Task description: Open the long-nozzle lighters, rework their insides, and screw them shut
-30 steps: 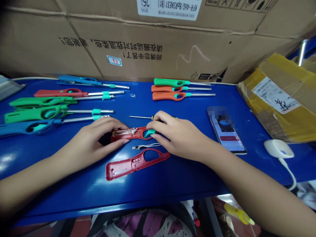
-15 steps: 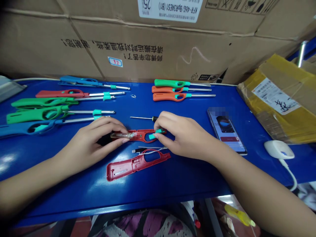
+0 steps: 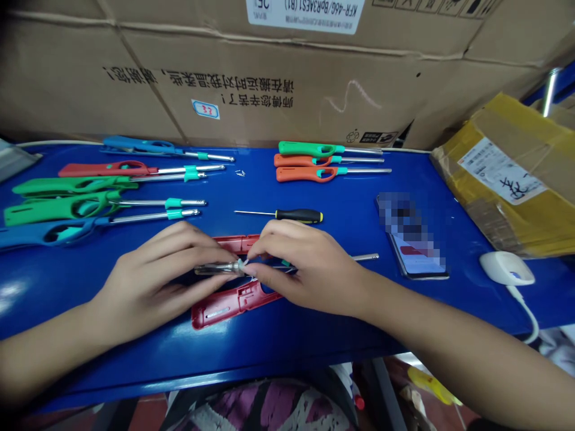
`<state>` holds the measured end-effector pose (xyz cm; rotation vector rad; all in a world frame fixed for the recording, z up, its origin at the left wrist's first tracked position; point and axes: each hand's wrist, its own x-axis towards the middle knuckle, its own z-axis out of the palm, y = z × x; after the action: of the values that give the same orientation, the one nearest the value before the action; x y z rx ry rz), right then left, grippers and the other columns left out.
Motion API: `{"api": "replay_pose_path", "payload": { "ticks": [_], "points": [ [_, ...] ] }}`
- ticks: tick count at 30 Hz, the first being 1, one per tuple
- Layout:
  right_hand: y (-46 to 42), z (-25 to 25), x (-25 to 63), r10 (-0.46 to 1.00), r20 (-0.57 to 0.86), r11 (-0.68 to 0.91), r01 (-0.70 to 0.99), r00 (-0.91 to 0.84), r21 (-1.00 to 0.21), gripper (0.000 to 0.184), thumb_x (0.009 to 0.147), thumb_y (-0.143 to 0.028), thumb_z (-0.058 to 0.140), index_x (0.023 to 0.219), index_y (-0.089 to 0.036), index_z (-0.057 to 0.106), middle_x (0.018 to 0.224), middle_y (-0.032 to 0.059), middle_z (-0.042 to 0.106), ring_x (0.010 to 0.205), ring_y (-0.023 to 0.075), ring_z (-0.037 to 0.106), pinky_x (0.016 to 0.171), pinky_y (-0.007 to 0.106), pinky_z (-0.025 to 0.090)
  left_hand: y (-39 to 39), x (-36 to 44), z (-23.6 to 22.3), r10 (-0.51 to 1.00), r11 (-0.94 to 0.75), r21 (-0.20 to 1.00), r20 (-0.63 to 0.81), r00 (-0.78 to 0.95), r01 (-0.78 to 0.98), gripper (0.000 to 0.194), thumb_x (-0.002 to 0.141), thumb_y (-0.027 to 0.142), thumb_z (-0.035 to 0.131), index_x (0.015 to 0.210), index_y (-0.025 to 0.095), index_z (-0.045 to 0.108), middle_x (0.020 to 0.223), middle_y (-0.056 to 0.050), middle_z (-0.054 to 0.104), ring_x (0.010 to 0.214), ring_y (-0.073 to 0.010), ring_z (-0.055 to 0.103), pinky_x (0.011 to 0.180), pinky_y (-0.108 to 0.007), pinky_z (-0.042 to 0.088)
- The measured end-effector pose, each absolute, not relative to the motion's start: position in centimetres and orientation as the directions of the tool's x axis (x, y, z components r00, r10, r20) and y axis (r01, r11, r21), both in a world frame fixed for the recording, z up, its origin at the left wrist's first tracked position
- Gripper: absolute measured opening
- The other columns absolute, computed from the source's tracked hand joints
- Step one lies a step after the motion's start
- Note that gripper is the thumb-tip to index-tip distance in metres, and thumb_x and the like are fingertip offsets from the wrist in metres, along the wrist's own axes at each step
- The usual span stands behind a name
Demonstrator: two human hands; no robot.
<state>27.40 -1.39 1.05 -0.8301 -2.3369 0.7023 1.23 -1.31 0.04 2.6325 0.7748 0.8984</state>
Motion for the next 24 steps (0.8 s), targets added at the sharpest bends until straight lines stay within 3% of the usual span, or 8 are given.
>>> {"api": "replay_pose_path", "payload": {
  "ticks": [7, 14, 17, 20, 24],
  "points": [
    [-1.2, 0.5, 27.0, 0.645, 0.381, 0.696, 0.304, -0.663, -0.650, 0.014, 0.104, -0.016, 0.061, 0.101, -0.012, 0.074, 0.096, 0.0065, 0.072, 0.092, 0.0137, 0.065, 0.085, 0.027, 0.051, -1.4, 1.1, -0.1, 0.518, -0.851, 0.397, 0.523, 0.677, 0.344, 0.020, 0.099, 0.014, 0.072, 0.118, 0.017, 0.070, 0.102, -0.004, 0.071, 0.094, -0.0150, 0.063, 0.086, -0.029, 0.054],
    [-1.3, 0.5, 27.1, 0.625, 0.344, 0.709, 0.326, -0.700, -0.625, 0.015, 0.105, -0.018, 0.060, 0.100, -0.014, 0.074, 0.095, 0.0052, 0.070, 0.094, 0.0138, 0.064, 0.086, 0.028, 0.050, -1.5, 1.0, 0.1, 0.518, -0.850, 0.402, 0.510, 0.687, 0.341, 0.019, 0.098, 0.014, 0.072, 0.117, 0.017, 0.070, 0.103, -0.004, 0.072, 0.093, -0.0166, 0.065, 0.085, -0.030, 0.054],
    [-1.1, 0.8, 27.5, 0.613, 0.363, 0.750, 0.372, -0.702, -0.548, 0.015, 0.105, -0.019, 0.059, 0.100, -0.015, 0.073, 0.095, 0.0044, 0.070, 0.092, 0.0139, 0.063, 0.085, 0.029, 0.049, -1.2, 0.7, 0.0, 0.526, -0.843, 0.400, 0.472, 0.708, 0.359, 0.017, 0.100, 0.018, 0.071, 0.117, 0.018, 0.070, 0.103, -0.005, 0.074, 0.092, -0.0176, 0.067, 0.083, -0.031, 0.055],
    [-0.7, 1.3, 28.4, 0.605, 0.354, 0.788, 0.472, -0.713, -0.396, 0.016, 0.104, -0.020, 0.058, 0.101, -0.015, 0.072, 0.097, 0.0059, 0.070, 0.090, 0.0174, 0.060, 0.082, 0.034, 0.047, -0.7, 0.2, -0.1, 0.538, -0.833, 0.384, 0.389, 0.748, 0.399, 0.014, 0.101, 0.024, 0.068, 0.113, 0.018, 0.071, 0.101, -0.005, 0.074, 0.089, -0.0189, 0.068, 0.079, -0.033, 0.055],
    [0.0, 1.8, 29.8, 0.590, 0.229, 0.807, 0.551, -0.774, -0.214, 0.020, 0.103, -0.020, 0.055, 0.103, -0.016, 0.074, 0.103, 0.0077, 0.071, 0.094, 0.0217, 0.063, 0.080, 0.037, 0.048, -0.3, -0.3, -0.1, 0.559, -0.820, 0.348, 0.315, 0.767, 0.455, 0.014, 0.103, 0.027, 0.064, 0.110, 0.018, 0.072, 0.098, -0.005, 0.074, 0.088, -0.0205, 0.069, 0.077, -0.034, 0.056]
  ]
}}
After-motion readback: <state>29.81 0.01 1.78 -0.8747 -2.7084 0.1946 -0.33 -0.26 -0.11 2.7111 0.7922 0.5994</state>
